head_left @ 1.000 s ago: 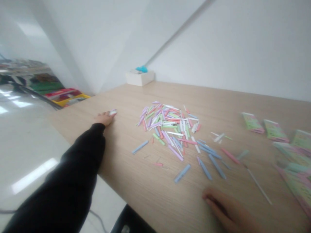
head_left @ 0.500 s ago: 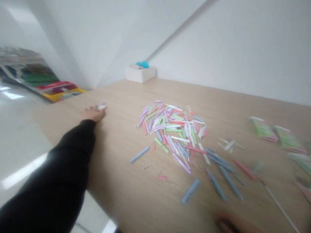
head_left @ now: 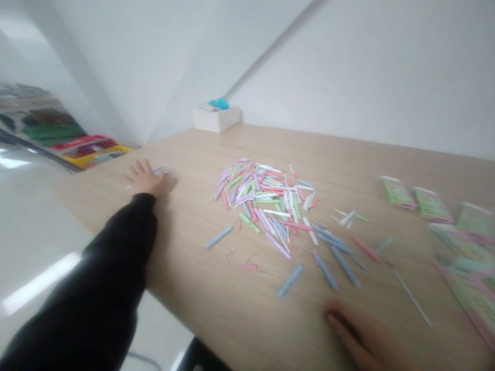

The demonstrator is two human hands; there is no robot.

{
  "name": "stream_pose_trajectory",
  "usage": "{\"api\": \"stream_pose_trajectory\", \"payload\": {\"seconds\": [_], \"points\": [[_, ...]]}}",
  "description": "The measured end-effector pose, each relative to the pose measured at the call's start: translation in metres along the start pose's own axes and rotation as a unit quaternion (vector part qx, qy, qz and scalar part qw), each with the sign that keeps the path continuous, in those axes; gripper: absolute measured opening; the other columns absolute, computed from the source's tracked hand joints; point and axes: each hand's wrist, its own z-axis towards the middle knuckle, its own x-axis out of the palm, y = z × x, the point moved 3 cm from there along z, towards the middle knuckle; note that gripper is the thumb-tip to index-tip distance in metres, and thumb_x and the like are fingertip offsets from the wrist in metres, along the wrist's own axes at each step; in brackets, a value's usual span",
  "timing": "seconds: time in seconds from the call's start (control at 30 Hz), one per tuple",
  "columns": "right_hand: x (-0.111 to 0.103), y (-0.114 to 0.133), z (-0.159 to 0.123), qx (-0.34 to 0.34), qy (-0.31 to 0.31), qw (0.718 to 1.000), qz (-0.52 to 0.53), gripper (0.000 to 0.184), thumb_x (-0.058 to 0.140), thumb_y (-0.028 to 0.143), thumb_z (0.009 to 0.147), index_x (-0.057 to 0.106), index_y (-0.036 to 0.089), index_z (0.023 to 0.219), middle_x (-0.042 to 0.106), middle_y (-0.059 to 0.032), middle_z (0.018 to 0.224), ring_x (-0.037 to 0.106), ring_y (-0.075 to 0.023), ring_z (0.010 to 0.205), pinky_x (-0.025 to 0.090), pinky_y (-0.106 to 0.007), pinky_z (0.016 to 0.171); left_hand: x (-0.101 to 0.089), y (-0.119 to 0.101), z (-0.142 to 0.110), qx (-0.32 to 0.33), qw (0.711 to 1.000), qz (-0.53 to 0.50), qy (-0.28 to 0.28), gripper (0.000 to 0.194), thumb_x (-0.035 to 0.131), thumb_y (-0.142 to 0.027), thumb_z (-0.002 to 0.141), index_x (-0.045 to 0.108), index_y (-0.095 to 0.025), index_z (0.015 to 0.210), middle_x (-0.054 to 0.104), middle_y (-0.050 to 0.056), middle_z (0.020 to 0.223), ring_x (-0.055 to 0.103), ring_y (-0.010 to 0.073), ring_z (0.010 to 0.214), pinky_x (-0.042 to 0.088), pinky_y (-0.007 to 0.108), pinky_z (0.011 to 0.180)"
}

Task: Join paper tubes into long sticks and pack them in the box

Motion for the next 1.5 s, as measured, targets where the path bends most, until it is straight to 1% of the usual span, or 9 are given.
{"api": "stream_pose_trajectory", "payload": {"seconds": [0.13,0.3,0.43,0.57,0.93,1.13,1.2,1.33,1.5], "points": [[-0.002,0.003,0.003,-0.017,0.029,0.999,0.003,0.026,0.045,0.031,0.097,0.069,0.028,0.086,0.079,-0.0032,0.086,0.076,-0.0233,0.081,0.062,-0.033,0.073,-0.026,-0.059,-0.021,0.039,0.999,-0.023,0.027,0.052,0.048,-0.024,0.091,0.060,-0.004,0.137,0.051,0.027,0.151,0.048,0.0438,0.140,0.035,0.057,0.116],[-0.007,0.012,0.001,-0.054,0.035,0.998,-0.002,0.026,0.043,0.025,0.096,0.069,0.025,0.092,0.079,-0.0072,0.093,0.076,-0.0243,0.090,0.061,-0.038,0.082,-0.037,-0.119,-0.097,0.119,0.984,-0.044,0.125,0.042,0.047,-0.034,0.091,0.073,-0.016,0.118,0.076,0.012,0.116,0.070,0.0298,0.108,0.053,0.037,0.094],[-0.011,0.011,-0.007,-0.053,0.023,0.998,-0.003,0.029,0.043,0.022,0.096,0.071,0.021,0.100,0.080,-0.0091,0.105,0.075,-0.0250,0.100,0.060,-0.041,0.091,-0.028,-0.114,-0.176,0.116,0.977,-0.024,0.179,0.050,0.050,-0.045,0.090,0.070,-0.016,0.125,0.078,0.014,0.111,0.072,0.0324,0.101,0.054,0.040,0.089],[-0.013,0.007,-0.014,-0.058,0.007,0.998,-0.002,0.028,0.044,0.018,0.095,0.071,0.021,0.100,0.079,-0.0084,0.103,0.075,-0.0232,0.097,0.059,-0.038,0.088,-0.020,-0.091,-0.217,0.096,0.979,0.007,0.182,0.058,0.042,-0.055,0.094,0.067,-0.013,0.126,0.073,0.021,0.115,0.069,0.0383,0.107,0.053,0.047,0.091],[-0.042,0.008,0.011,-0.011,-0.028,0.997,-0.077,0.026,0.046,0.016,0.094,0.070,0.018,0.106,0.076,-0.0077,0.089,0.070,-0.0229,0.083,0.052,-0.036,0.078,-0.004,-0.101,-0.228,0.166,0.963,0.026,0.210,0.037,0.041,-0.038,0.098,0.065,-0.014,0.111,0.069,0.022,0.111,0.068,0.0410,0.106,0.052,0.049,0.090],[-0.028,0.038,0.032,-0.015,0.025,0.989,-0.148,0.025,0.043,0.018,0.097,0.068,0.019,0.099,0.076,-0.0090,0.087,0.069,-0.0231,0.079,0.043,-0.031,0.069,-0.035,-0.112,-0.241,0.143,0.976,-0.105,0.129,0.029,0.035,-0.035,0.100,0.054,-0.016,0.112,0.070,0.018,0.103,0.069,0.0371,0.099,0.051,0.048,0.087],[-0.021,0.051,0.035,-0.024,0.034,0.988,-0.148,0.023,0.044,0.019,0.097,0.068,0.020,0.099,0.075,-0.0078,0.086,0.067,-0.0215,0.076,0.040,-0.030,0.066,-0.047,-0.124,-0.260,0.177,0.952,-0.209,0.138,0.021,0.034,-0.037,0.102,0.049,-0.023,0.104,0.070,0.008,0.095,0.070,0.0272,0.091,0.052,0.041,0.086],[-0.030,0.046,0.042,-0.001,0.002,0.989,-0.149,0.024,0.047,0.022,0.097,0.067,0.019,0.110,0.070,-0.0042,0.075,0.062,-0.0193,0.066,0.035,-0.029,0.060,-0.056,-0.152,-0.311,0.240,0.779,-0.510,0.273,0.020,0.040,-0.044,0.106,0.048,-0.026,0.104,0.064,-0.002,0.074,0.065,0.0200,0.070,0.050,0.036,0.077],[-0.073,-0.004,0.059,0.027,-0.108,0.986,-0.122,0.024,0.051,0.018,0.092,0.067,0.017,0.108,0.071,-0.0034,0.078,0.062,-0.0179,0.067,0.041,-0.028,0.063,-0.050,-0.173,-0.352,0.247,0.717,-0.549,0.353,0.023,0.051,-0.045,0.103,0.059,-0.026,0.094,0.065,0.000,0.072,0.062,0.0208,0.072,0.044,0.039,0.079]]}}
